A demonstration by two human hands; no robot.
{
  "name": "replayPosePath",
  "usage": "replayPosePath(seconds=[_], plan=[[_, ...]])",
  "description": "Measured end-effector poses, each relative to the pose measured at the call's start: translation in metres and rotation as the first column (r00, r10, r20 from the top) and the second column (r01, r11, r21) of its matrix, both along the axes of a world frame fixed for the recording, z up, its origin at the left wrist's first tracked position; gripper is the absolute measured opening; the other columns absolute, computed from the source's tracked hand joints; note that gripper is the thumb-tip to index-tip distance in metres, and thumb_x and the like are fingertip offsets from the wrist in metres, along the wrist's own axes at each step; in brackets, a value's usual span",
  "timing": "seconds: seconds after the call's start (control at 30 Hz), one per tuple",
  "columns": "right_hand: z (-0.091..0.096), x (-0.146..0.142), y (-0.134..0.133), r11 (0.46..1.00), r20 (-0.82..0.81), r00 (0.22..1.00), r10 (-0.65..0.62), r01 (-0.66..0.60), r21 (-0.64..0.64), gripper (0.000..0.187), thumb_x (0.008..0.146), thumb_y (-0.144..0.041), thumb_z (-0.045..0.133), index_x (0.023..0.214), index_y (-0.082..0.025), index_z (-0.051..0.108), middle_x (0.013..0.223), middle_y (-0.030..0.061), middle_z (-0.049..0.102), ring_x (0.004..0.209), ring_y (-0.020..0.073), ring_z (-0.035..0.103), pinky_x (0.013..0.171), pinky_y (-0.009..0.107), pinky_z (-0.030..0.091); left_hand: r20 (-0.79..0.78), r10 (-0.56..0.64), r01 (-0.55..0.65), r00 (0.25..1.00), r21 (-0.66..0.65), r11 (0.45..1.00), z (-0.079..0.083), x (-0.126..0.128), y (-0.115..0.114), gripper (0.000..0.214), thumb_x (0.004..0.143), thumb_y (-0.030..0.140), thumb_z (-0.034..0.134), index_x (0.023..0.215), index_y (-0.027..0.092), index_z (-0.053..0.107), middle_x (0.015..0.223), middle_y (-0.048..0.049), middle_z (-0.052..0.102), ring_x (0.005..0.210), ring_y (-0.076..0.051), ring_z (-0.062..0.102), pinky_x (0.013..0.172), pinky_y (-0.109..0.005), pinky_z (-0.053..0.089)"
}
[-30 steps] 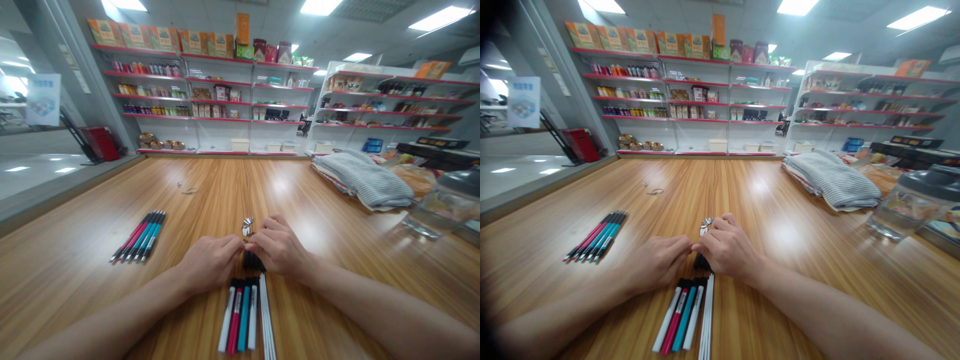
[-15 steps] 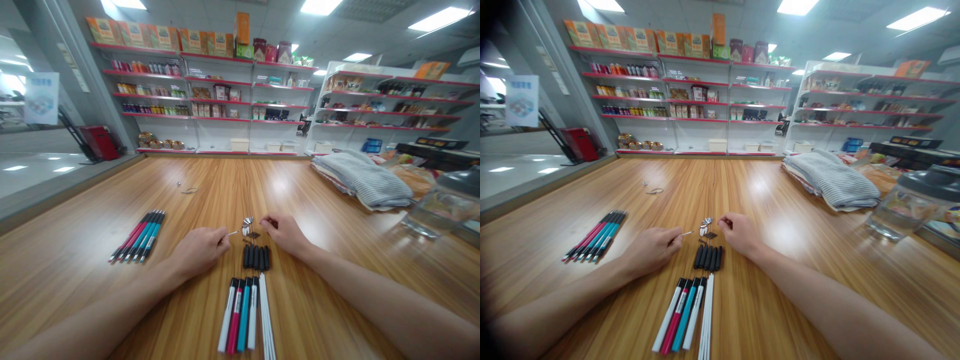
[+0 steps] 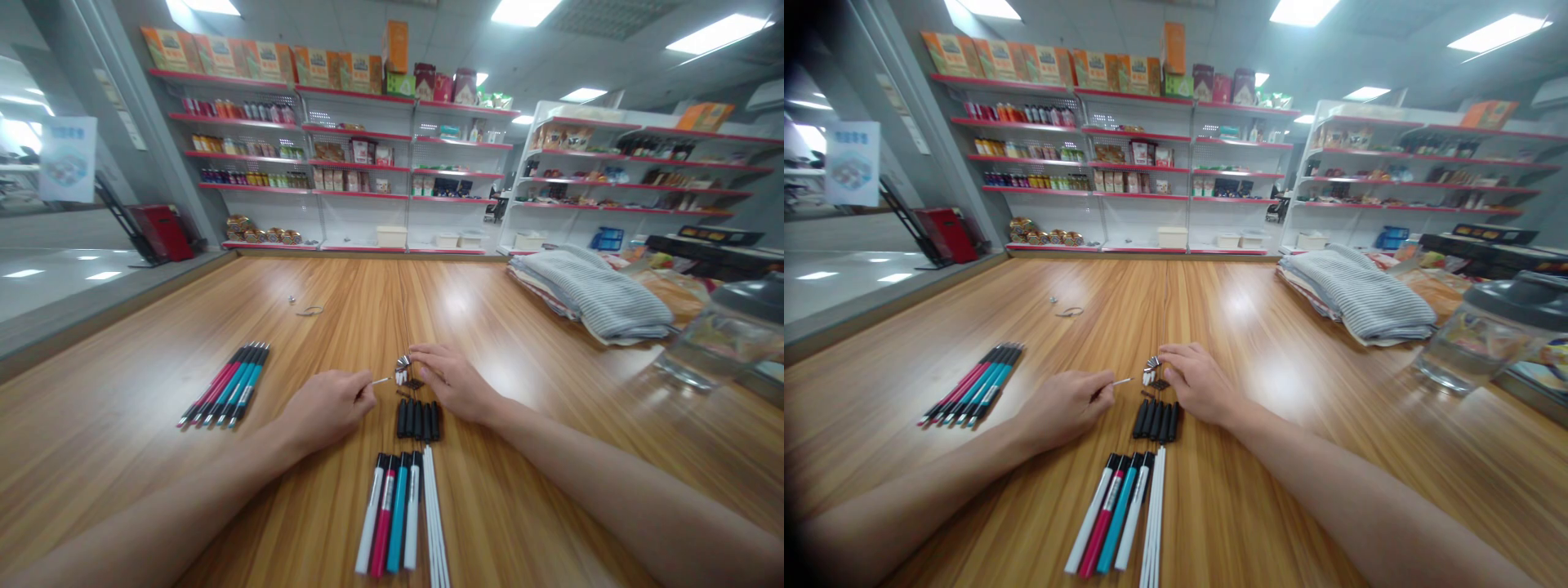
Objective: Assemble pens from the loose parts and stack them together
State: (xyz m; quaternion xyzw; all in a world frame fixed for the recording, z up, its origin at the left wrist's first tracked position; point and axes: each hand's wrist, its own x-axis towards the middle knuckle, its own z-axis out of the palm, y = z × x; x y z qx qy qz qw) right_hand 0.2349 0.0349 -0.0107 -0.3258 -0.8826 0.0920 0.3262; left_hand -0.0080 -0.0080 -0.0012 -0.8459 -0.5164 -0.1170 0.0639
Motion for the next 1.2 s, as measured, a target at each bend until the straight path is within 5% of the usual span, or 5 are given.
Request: replayPosePath(seconds=[0.5,0.8,1.2], plan=[[-0.0032,0.0008,-0.0002,0.998,0.023,0.998,-0.052,0.051,0.037,0.029,0.092,-0.014,0.045,0.114,-0.017,0.064,0.116,0.0086,0.064,0.108,0.0189,0.056,0.097,0.039,0.043,0.0,-0.002,0.002,1.0,0.006,1.0,0.0008,-0.0001,-0.0004,0.026,0.092,0.029,0.035,0.075,0.021,0.054,0.066,-0.0021,0.062,0.06,-0.017,0.058,0.054,-0.026,0.029],[0.0017,0.0004,-0.0072,0.999,0.003,1.0,-0.019,0.019,0.028,0.018,0.087,-0.014,0.053,0.098,-0.018,0.067,0.092,0.0067,0.061,0.089,0.0177,0.057,0.081,0.033,0.046,-0.03,-0.012,0.013,0.999,0.011,1.0,-0.0004,-0.0011,-0.0005,0.027,0.092,0.029,0.034,0.077,0.021,0.054,0.067,-0.0023,0.063,0.061,-0.018,0.059,0.054,-0.027,0.028],[-0.0034,0.0013,-0.0029,0.992,0.044,0.991,-0.124,0.125,-0.016,0.012,0.084,-0.013,0.056,0.083,-0.018,0.067,0.078,0.0038,0.061,0.078,0.0162,0.054,0.072,0.028,0.041,-0.037,-0.02,0.02,0.999,-0.001,1.0,-0.0003,-0.0015,0.0006,0.028,0.093,0.03,0.032,0.077,0.021,0.053,0.068,-0.002,0.063,0.063,-0.019,0.059,0.055,-0.027,0.029]])
